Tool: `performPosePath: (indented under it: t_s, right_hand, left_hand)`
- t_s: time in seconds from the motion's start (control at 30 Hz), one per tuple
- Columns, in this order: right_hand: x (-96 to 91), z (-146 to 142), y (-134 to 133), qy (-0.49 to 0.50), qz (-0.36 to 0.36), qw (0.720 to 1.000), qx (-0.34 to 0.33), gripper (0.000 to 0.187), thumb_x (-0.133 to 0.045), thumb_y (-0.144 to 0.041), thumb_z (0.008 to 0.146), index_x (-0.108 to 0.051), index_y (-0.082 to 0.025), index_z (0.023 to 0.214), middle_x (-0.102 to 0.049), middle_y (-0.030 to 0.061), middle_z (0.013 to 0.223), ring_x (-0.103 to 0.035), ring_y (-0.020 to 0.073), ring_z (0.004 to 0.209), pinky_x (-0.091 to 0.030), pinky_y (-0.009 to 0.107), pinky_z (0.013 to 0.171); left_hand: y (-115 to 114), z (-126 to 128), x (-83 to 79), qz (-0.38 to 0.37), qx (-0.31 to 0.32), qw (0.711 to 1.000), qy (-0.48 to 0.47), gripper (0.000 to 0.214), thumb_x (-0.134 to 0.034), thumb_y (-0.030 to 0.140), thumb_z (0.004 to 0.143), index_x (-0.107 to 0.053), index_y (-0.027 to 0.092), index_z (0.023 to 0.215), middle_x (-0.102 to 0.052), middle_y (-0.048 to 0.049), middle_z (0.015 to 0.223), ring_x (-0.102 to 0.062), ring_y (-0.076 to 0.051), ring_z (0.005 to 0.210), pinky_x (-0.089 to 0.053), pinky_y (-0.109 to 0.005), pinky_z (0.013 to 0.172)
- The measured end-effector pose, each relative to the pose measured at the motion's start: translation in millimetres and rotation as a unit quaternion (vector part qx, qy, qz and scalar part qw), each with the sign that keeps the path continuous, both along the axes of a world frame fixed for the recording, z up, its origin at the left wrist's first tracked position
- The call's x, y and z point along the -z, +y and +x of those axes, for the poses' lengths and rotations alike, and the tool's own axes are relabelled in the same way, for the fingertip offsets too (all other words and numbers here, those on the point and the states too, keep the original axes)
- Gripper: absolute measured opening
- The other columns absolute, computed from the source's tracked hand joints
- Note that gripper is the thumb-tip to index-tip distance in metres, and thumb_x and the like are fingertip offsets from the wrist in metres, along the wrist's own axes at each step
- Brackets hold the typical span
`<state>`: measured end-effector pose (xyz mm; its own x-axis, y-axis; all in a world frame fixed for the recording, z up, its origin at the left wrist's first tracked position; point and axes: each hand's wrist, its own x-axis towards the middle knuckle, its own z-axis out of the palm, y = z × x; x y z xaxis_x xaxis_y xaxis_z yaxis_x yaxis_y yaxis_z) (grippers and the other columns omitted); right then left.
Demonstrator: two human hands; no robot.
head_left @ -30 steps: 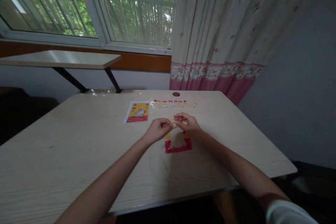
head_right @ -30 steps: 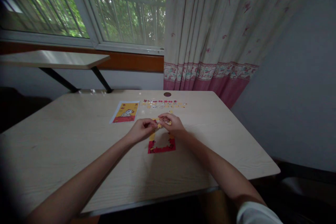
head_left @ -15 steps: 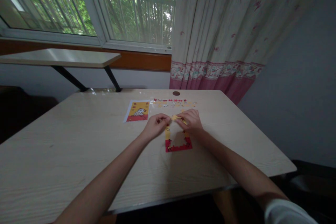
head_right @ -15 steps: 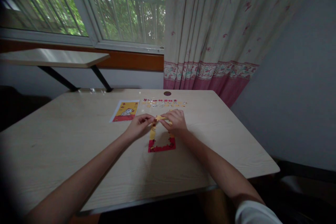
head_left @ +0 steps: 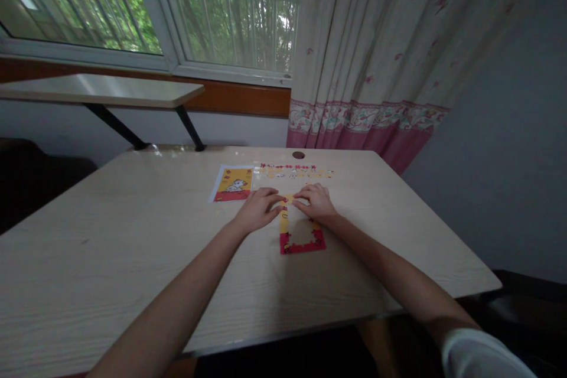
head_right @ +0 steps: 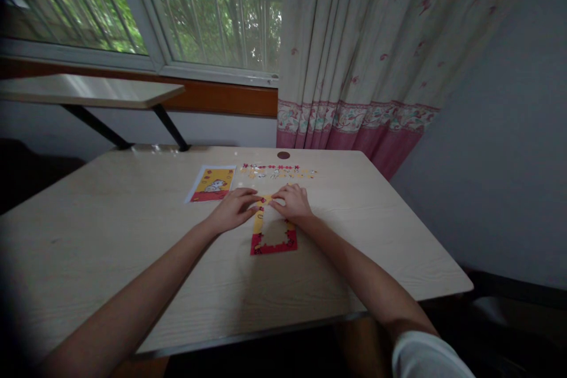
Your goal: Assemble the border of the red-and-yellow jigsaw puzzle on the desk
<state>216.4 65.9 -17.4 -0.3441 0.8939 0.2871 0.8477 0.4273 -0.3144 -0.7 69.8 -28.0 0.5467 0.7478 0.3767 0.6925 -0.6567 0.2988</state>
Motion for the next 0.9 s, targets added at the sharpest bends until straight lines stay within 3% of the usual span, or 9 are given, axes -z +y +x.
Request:
performPosePath:
  t_s: [0.4,0.7,0.9]
  right_hand:
    - [0.8,-2.4,-3.0,0.009,0.014,0.998,-0.061,0.021,-0.051,-0.033,0.088,-0.068,-0.025,0.097,-0.067,0.0044,0.102,-0.048,0.0199,0.097,-0.027,0.035,0.084]
    - [-4.0,-5.1,-5.4,-0.075,0.054,0.993,-0.079,0.026,-0.046,-0.031,0.091,-0.067,-0.024,0.102,-0.066,0.0061,0.104,-0.045,0.0223,0.098,-0.027,0.038,0.084]
    - [-6.1,-1.0,-5.8,-0.048,0.023,0.995,-0.088,0.026,-0.046,-0.029,0.091,-0.066,-0.025,0.106,-0.063,0.0047,0.111,-0.041,0.0227,0.104,-0.028,0.038,0.088]
  left_hand:
    - [1.1,0.0,-0.4,-0.007,0.000,1.000,-0.005,0.031,-0.052,0.039,0.084,-0.066,0.023,0.107,-0.059,-0.0098,0.113,-0.053,-0.026,0.106,-0.041,-0.042,0.091]
    - [-1.0,0.7,-2.0,-0.008,-0.004,1.000,-0.007,0.031,-0.054,0.039,0.084,-0.067,0.023,0.107,-0.060,-0.0101,0.112,-0.053,-0.026,0.106,-0.041,-0.042,0.091]
    - [-1.8,0.8,-2.2,-0.006,0.001,1.000,-0.005,0.032,-0.053,0.039,0.085,-0.064,0.022,0.110,-0.059,-0.0107,0.113,-0.053,-0.026,0.107,-0.041,-0.042,0.092]
